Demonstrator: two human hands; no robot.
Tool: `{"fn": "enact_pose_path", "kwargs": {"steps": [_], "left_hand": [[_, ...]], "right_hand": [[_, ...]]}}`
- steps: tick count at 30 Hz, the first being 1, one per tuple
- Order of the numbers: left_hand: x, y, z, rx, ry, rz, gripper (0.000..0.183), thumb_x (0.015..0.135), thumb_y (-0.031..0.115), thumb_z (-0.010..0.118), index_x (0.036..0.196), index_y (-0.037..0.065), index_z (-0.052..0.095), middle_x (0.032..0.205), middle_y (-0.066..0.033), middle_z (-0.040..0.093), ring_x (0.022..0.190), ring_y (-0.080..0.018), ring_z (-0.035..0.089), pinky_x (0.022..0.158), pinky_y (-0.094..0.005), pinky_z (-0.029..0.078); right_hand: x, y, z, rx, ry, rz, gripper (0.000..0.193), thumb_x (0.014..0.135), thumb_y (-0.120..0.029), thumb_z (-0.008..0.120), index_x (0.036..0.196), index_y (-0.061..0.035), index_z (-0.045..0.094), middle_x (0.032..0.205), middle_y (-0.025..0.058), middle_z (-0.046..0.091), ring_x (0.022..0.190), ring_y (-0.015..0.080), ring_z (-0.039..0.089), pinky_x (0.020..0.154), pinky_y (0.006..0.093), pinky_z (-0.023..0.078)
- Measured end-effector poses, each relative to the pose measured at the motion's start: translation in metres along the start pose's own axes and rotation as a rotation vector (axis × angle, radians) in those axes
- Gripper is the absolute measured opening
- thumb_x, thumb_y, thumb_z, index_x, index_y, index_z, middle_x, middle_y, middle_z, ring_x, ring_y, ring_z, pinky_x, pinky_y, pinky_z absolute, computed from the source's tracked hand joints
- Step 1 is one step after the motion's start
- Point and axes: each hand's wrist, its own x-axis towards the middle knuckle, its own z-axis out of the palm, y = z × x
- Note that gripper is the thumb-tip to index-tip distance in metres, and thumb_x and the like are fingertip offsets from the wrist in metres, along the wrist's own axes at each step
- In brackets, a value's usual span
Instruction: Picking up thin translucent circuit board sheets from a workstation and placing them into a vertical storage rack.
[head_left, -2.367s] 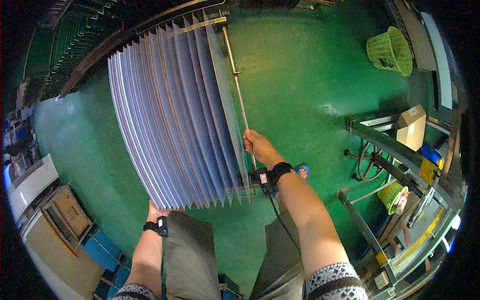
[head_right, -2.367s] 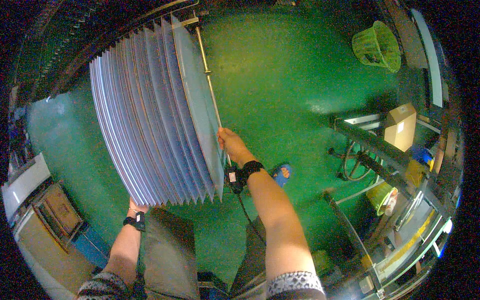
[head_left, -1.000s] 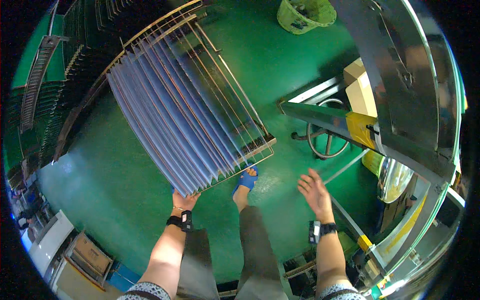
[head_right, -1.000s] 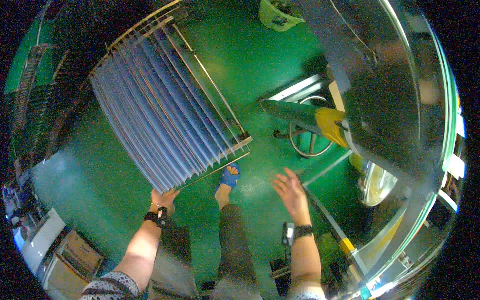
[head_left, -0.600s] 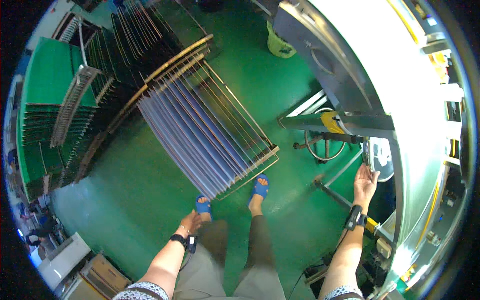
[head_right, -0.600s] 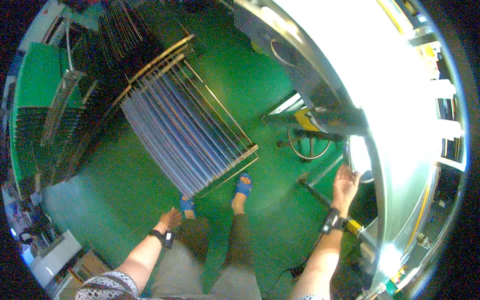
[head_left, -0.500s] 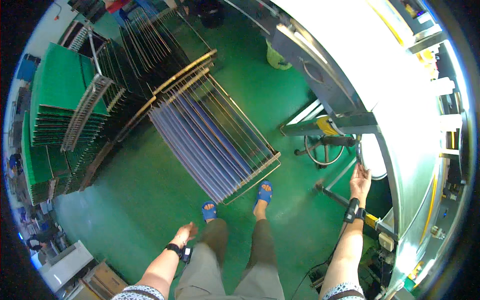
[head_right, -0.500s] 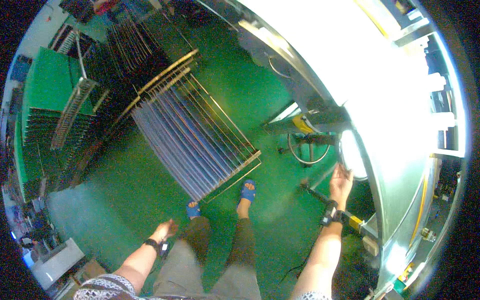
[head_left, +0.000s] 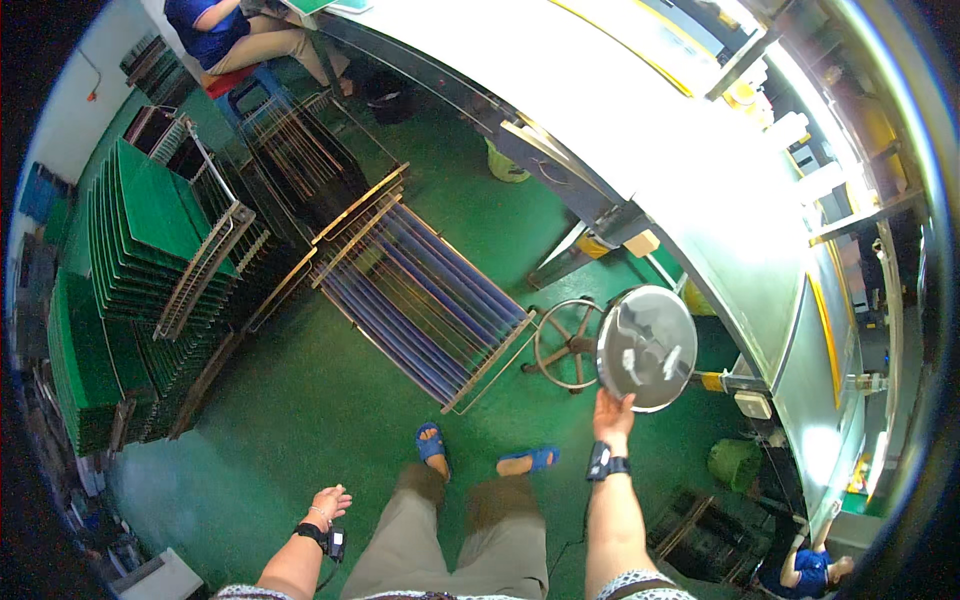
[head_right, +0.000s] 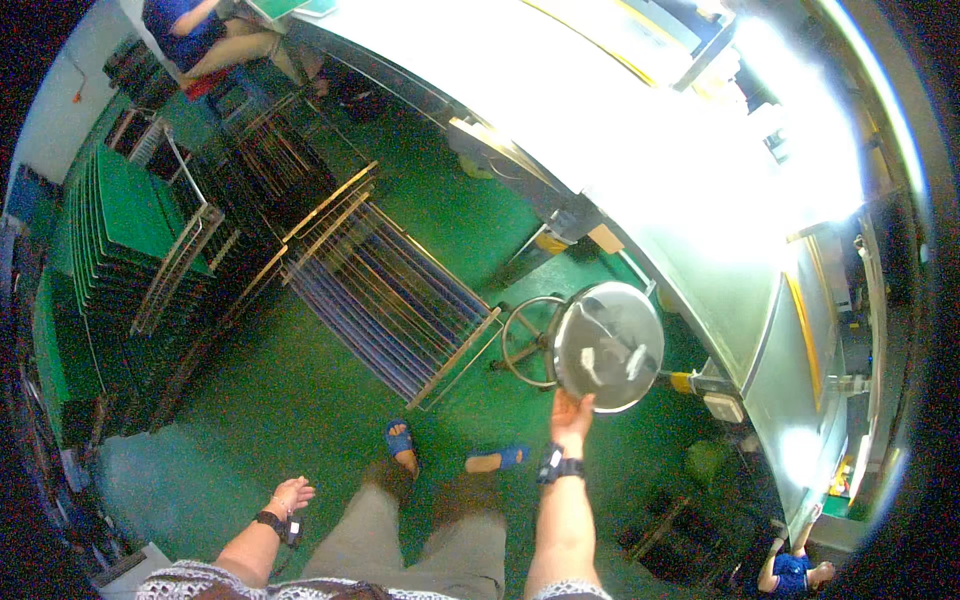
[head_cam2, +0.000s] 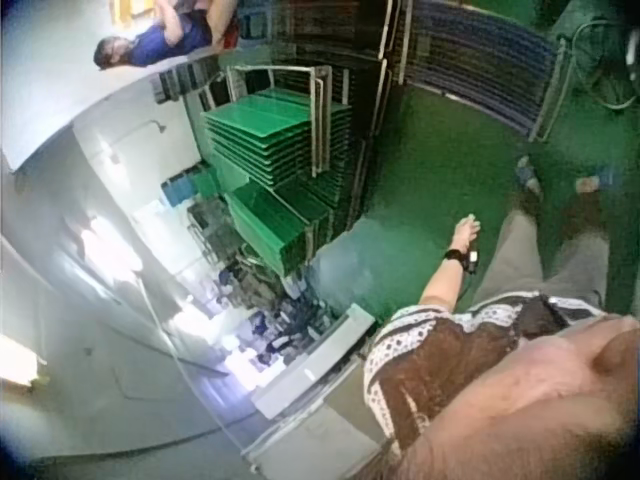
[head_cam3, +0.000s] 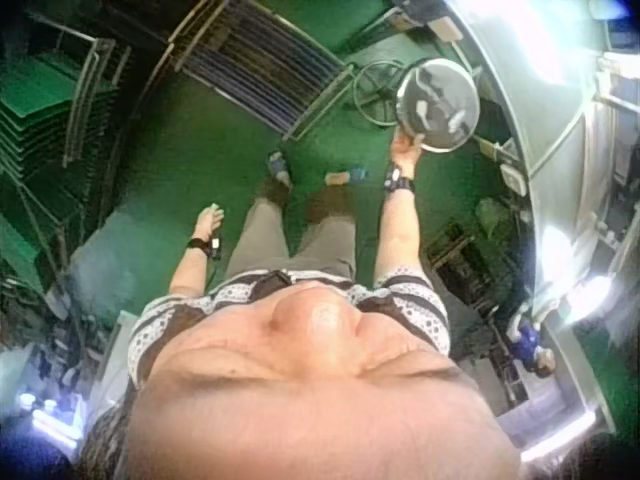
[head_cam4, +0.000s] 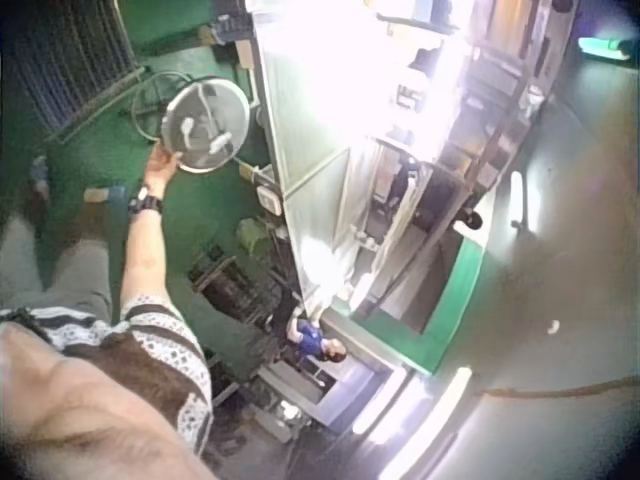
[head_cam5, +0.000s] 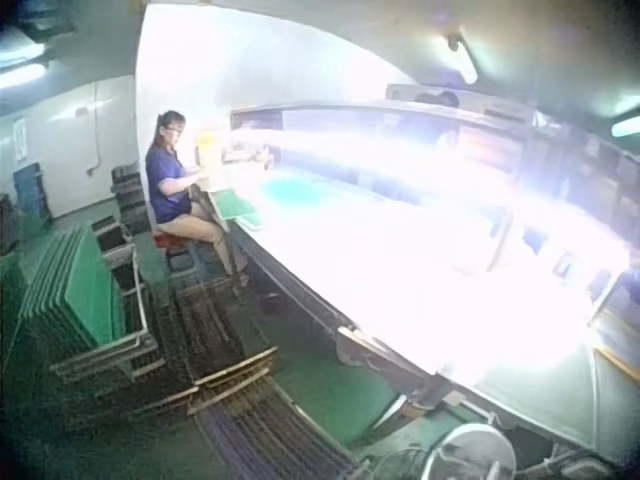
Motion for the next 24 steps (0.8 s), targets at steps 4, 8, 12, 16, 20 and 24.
{"fn": "enact_pose_path", "kwargs": {"steps": [4, 8, 12, 16, 20, 24], "left_hand": [[-0.012, -0.001, 0.009, 0.027, -0.002, -0.014, 0.039, 0.090, 0.035, 0.043, 0.113, 0.004, 0.049, 0.105, -0.0103, 0.060, 0.095, -0.0201, 0.058, 0.080, -0.0349, 0.045], [-0.012, 0.007, 0.037, 0.079, -0.052, -0.003, 0.036, 0.090, 0.034, 0.044, 0.110, 0.005, 0.051, 0.103, -0.0095, 0.061, 0.094, -0.0193, 0.058, 0.079, -0.0341, 0.045], [-0.033, 0.041, 0.086, 0.107, -0.135, 0.062, 0.034, 0.088, 0.033, 0.048, 0.109, 0.006, 0.051, 0.101, -0.0089, 0.061, 0.091, -0.0177, 0.058, 0.077, -0.0320, 0.046], [-0.059, 0.086, 0.151, 0.133, -0.229, 0.216, 0.037, 0.088, 0.035, 0.050, 0.111, 0.006, 0.050, 0.102, -0.0078, 0.061, 0.093, -0.0169, 0.058, 0.077, -0.0308, 0.045], [-0.098, 0.121, 0.228, 0.152, -0.253, 0.265, 0.050, 0.088, 0.045, 0.046, 0.119, 0.005, 0.046, 0.116, -0.0082, 0.053, 0.098, -0.0169, 0.055, 0.079, -0.0309, 0.045], [-0.099, 0.110, 0.323, 0.095, -0.241, 0.044, 0.083, 0.079, 0.065, 0.043, 0.134, 0.007, 0.026, 0.134, -0.0146, 0.035, 0.113, -0.0277, 0.046, 0.088, -0.0385, 0.042]], "right_hand": [[-0.075, 0.034, -0.028, 0.102, 0.048, 0.135, 0.035, 0.082, -0.036, 0.058, 0.096, -0.0046, 0.055, 0.094, 0.0140, 0.058, 0.088, 0.0288, 0.057, 0.086, 0.0422, 0.048], [-0.123, 0.060, -0.065, 0.102, 0.080, 0.267, 0.028, 0.084, -0.035, 0.055, 0.087, -0.0068, 0.056, 0.085, 0.0123, 0.059, 0.085, 0.0297, 0.058, 0.083, 0.0428, 0.049], [-0.150, 0.071, -0.083, 0.098, 0.039, 0.395, 0.029, 0.087, -0.037, 0.050, 0.082, -0.0095, 0.059, 0.096, 0.0138, 0.059, 0.094, 0.0302, 0.056, 0.088, 0.0438, 0.045], [-0.166, 0.050, -0.095, -0.125, -0.189, 0.839, 0.033, 0.088, -0.033, 0.049, 0.101, -0.0031, 0.054, 0.113, 0.0192, 0.054, 0.106, 0.0313, 0.052, 0.091, 0.0416, 0.044], [-0.209, -0.010, -0.041, -0.948, -0.559, 0.954, 0.030, 0.089, -0.022, 0.050, 0.110, -0.0010, 0.050, 0.107, 0.0159, 0.059, 0.097, 0.0239, 0.059, 0.085, 0.0346, 0.047], [-0.155, -0.127, 0.006, -1.066, -0.817, 0.151, 0.018, 0.087, -0.012, 0.050, 0.100, -0.0014, 0.056, 0.091, 0.0086, 0.063, 0.086, 0.0171, 0.060, 0.075, 0.0288, 0.048]]}}
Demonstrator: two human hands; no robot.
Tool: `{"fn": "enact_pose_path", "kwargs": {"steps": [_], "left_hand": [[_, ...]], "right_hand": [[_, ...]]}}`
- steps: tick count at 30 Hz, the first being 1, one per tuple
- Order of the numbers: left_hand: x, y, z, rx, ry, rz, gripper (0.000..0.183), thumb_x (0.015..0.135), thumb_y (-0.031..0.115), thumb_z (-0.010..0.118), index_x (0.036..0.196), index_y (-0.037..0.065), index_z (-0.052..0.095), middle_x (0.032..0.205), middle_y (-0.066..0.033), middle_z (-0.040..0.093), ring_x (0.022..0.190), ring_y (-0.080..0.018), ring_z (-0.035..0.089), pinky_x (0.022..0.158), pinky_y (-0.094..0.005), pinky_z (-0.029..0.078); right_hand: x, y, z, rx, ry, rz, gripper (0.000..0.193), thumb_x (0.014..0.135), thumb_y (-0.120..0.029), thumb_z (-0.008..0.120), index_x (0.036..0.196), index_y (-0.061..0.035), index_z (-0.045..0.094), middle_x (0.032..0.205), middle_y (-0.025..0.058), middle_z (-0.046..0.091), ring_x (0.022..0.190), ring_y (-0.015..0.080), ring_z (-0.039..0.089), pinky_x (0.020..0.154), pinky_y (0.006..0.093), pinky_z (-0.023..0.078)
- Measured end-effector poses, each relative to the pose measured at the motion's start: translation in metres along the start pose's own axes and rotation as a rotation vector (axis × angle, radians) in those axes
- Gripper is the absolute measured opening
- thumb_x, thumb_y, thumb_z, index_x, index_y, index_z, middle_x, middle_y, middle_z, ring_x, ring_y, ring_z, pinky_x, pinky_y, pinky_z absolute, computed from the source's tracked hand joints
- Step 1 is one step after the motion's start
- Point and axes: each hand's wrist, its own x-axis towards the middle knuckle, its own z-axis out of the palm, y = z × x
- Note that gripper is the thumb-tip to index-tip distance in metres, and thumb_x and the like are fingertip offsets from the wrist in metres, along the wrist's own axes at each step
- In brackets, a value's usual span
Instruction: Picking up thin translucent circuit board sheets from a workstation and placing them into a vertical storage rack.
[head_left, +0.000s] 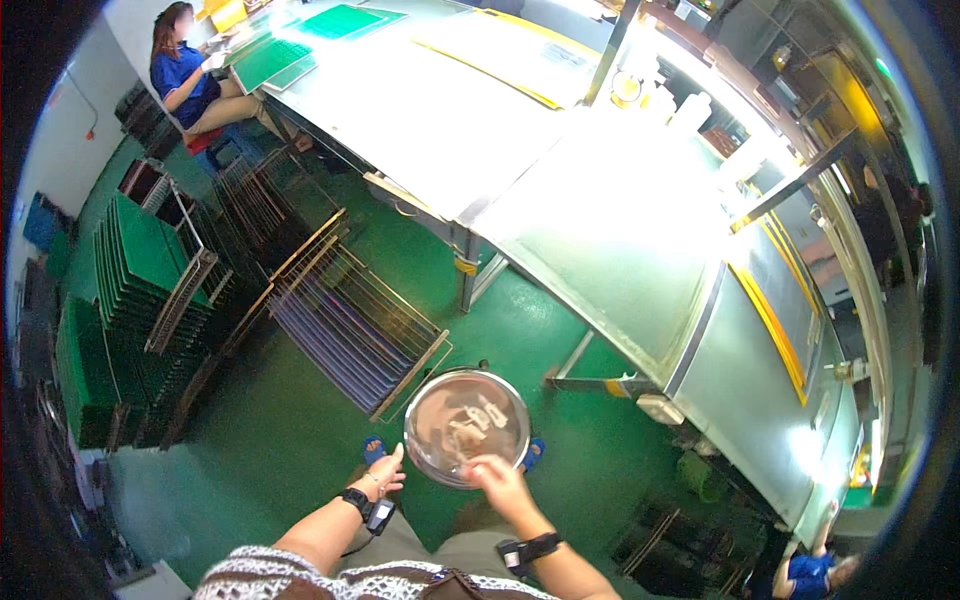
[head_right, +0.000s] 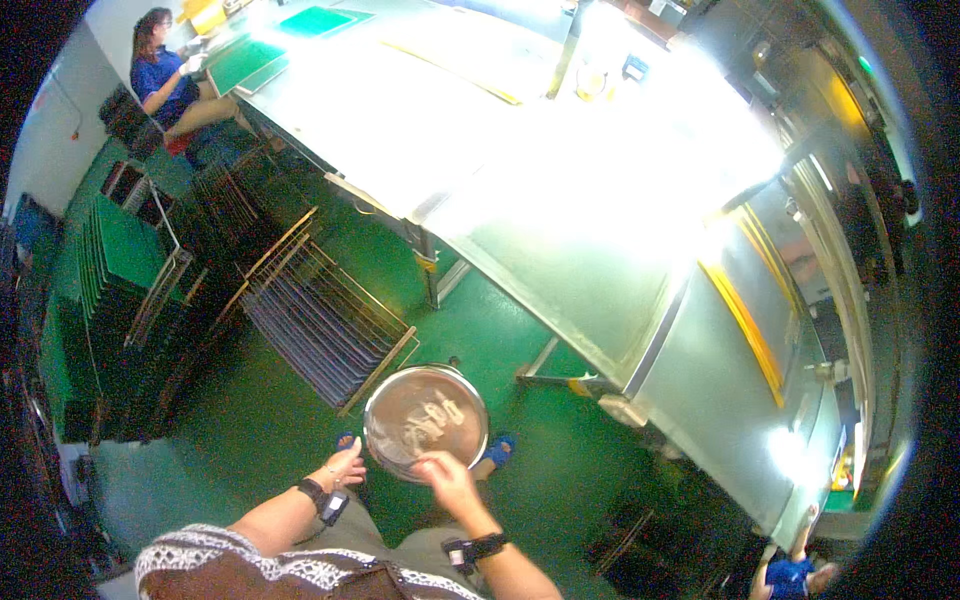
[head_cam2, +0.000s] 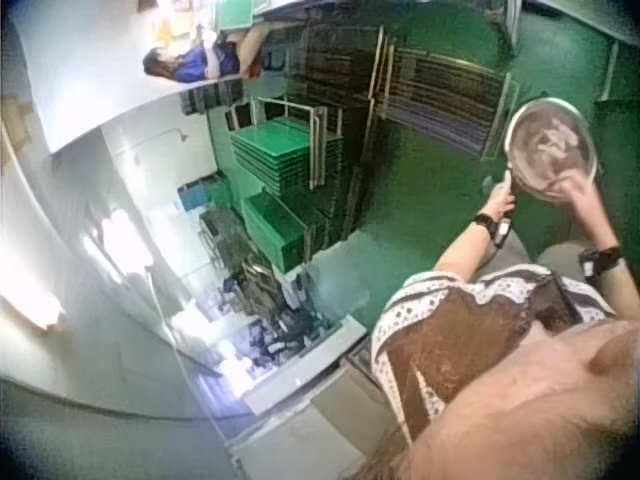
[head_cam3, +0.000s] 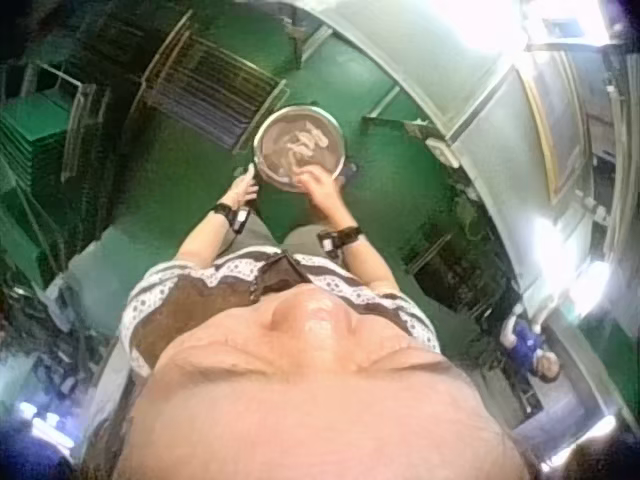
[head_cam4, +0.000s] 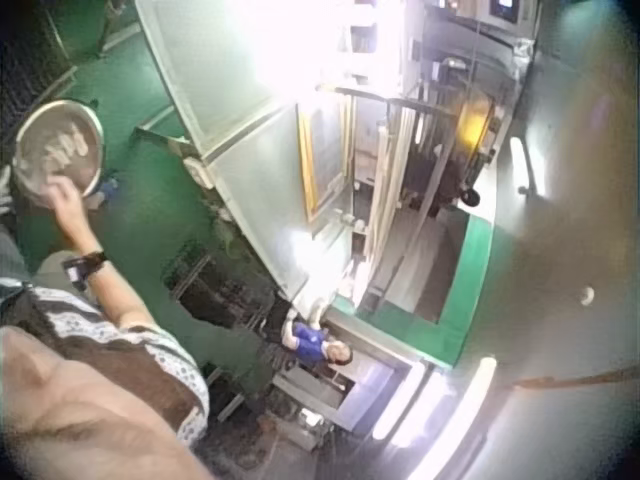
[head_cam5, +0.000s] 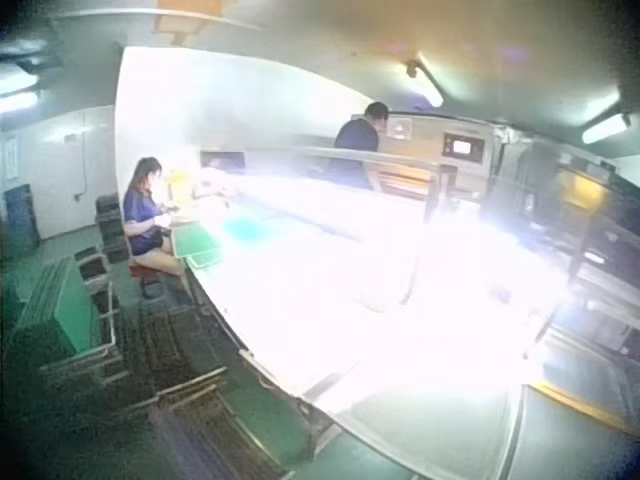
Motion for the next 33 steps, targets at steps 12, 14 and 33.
{"fn": "enact_pose_path", "kwargs": {"steps": [12, 14, 33], "left_hand": [[0.043, -0.034, 0.139, -0.560, 0.583, -0.010, 0.109, 0.059, 0.077, 0.054, 0.137, 0.011, 0.016, 0.097, -0.0143, 0.055, 0.044, -0.0159, 0.049, 0.033, -0.0274, 0.032], [0.041, -0.046, 0.139, -0.604, 0.557, 0.039, 0.107, 0.061, 0.075, 0.055, 0.137, 0.012, 0.015, 0.098, -0.0149, 0.054, 0.046, -0.0165, 0.050, 0.033, -0.0277, 0.033], [-0.035, 0.192, 0.101, 0.136, 1.190, 0.412, 0.072, 0.079, 0.050, 0.051, 0.131, 0.004, 0.032, 0.136, -0.0239, 0.027, 0.126, -0.0367, 0.026, 0.104, -0.0410, 0.023]], "right_hand": [[0.091, -0.185, -0.235, -1.558, 0.267, -0.592, 0.079, 0.066, -0.033, 0.071, 0.132, -0.0103, 0.034, 0.142, 0.0162, 0.019, 0.132, 0.0362, 0.014, 0.105, 0.0508, 0.012], [0.095, -0.183, -0.231, -1.563, 0.289, -0.609, 0.082, 0.062, -0.035, 0.072, 0.132, -0.0117, 0.035, 0.143, 0.0158, 0.018, 0.132, 0.0361, 0.013, 0.105, 0.0511, 0.011], [0.096, -0.188, -0.236, -1.498, 0.253, -0.711, 0.066, 0.073, -0.045, 0.059, 0.127, -0.0106, 0.042, 0.140, 0.0201, 0.023, 0.129, 0.0404, 0.017, 0.103, 0.0543, 0.012]]}}
